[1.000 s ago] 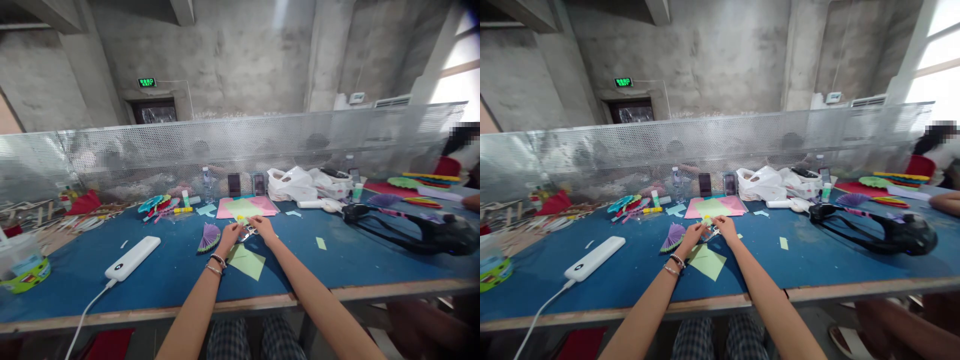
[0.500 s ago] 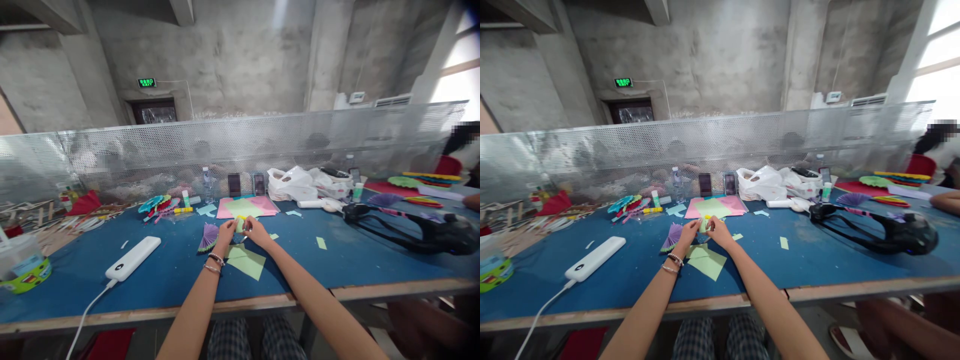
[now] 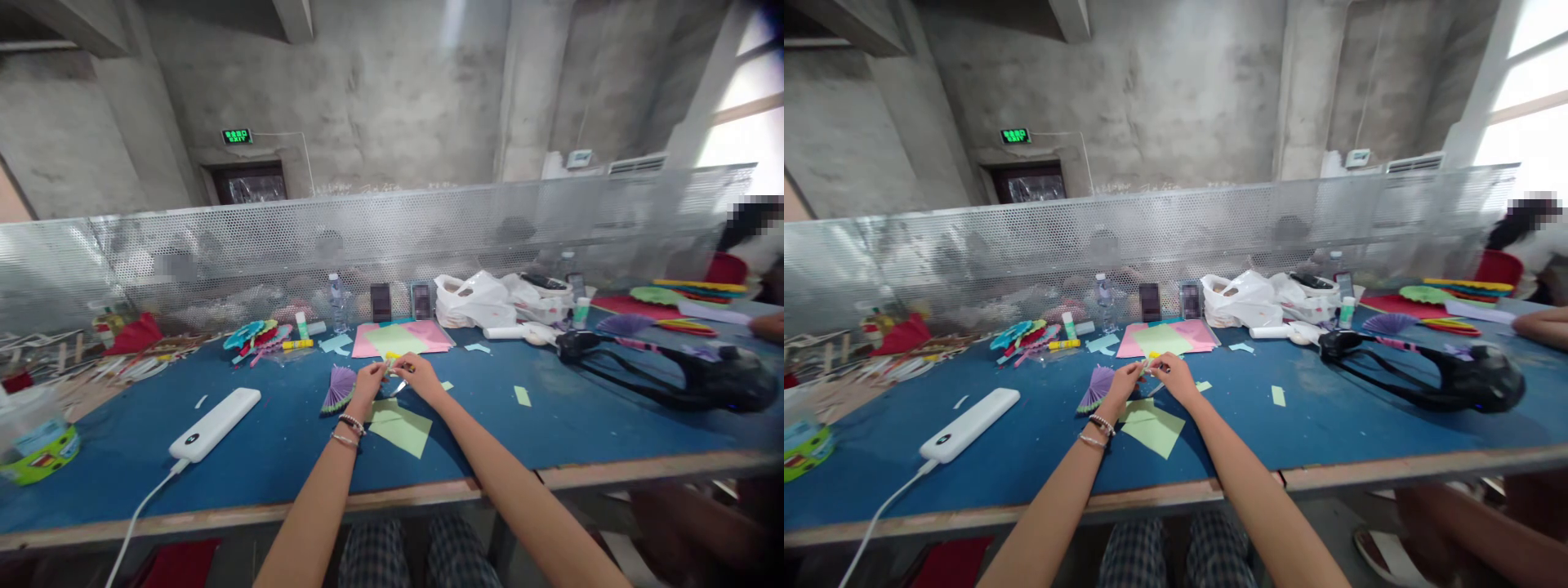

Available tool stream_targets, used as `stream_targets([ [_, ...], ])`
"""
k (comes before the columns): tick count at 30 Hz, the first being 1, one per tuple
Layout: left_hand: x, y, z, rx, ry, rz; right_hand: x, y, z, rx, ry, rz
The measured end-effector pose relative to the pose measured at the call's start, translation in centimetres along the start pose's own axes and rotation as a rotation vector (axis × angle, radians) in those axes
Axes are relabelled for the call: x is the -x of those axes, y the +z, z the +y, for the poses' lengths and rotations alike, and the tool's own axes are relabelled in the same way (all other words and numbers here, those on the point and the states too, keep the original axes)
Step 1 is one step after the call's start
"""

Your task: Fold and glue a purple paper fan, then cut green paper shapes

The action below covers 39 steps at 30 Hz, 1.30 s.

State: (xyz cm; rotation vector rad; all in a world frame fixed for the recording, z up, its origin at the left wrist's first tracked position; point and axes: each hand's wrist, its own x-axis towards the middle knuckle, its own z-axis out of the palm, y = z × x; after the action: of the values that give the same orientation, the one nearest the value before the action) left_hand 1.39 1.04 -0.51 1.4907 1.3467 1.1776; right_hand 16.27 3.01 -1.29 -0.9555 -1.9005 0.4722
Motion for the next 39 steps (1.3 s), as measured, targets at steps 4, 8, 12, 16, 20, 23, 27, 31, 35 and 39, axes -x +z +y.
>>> stream_targets([
  [4,0.1,0.1,0.2,0.010,0.014,-0.013,-0.1,0.1,0.4,-0.034,0.082,0.010],
  [8,0.4,0.2,0.3,0.023,0.037,-0.034,-0.3,0.1,0.9,-0.092,0.174,0.009],
  [12,0.4,0.3,0.3,0.026,0.056,-0.046,-0.4,0.2,1.3,-0.160,0.223,0.008],
  [16,0.2,0.4,0.3,0.004,0.073,-0.035,-0.5,0.3,1.3,-0.205,0.248,0.011],
  [20,0.0,0.3,0.2,-0.032,0.128,0.001,-0.5,0.2,1.2,-0.236,0.255,0.003],
  [23,0.0,0.3,0.1,-0.066,0.164,0.028,-0.4,0.1,1.0,-0.269,0.249,0.001],
  [27,0.0,0.3,-0.1,-0.098,0.193,0.042,-0.4,0.2,1.0,-0.310,0.244,0.019],
  [31,0.0,0.5,-0.2,-0.115,0.212,0.035,-0.6,0.3,1.2,-0.327,0.244,0.046],
  [35,0.1,0.5,-0.3,-0.151,0.217,0.022,-0.8,0.4,1.6,-0.328,0.251,0.074],
  [39,0.3,0.6,-0.3,-0.197,0.214,-0.002,-0.9,0.4,1.9,-0.312,0.258,0.097],
])
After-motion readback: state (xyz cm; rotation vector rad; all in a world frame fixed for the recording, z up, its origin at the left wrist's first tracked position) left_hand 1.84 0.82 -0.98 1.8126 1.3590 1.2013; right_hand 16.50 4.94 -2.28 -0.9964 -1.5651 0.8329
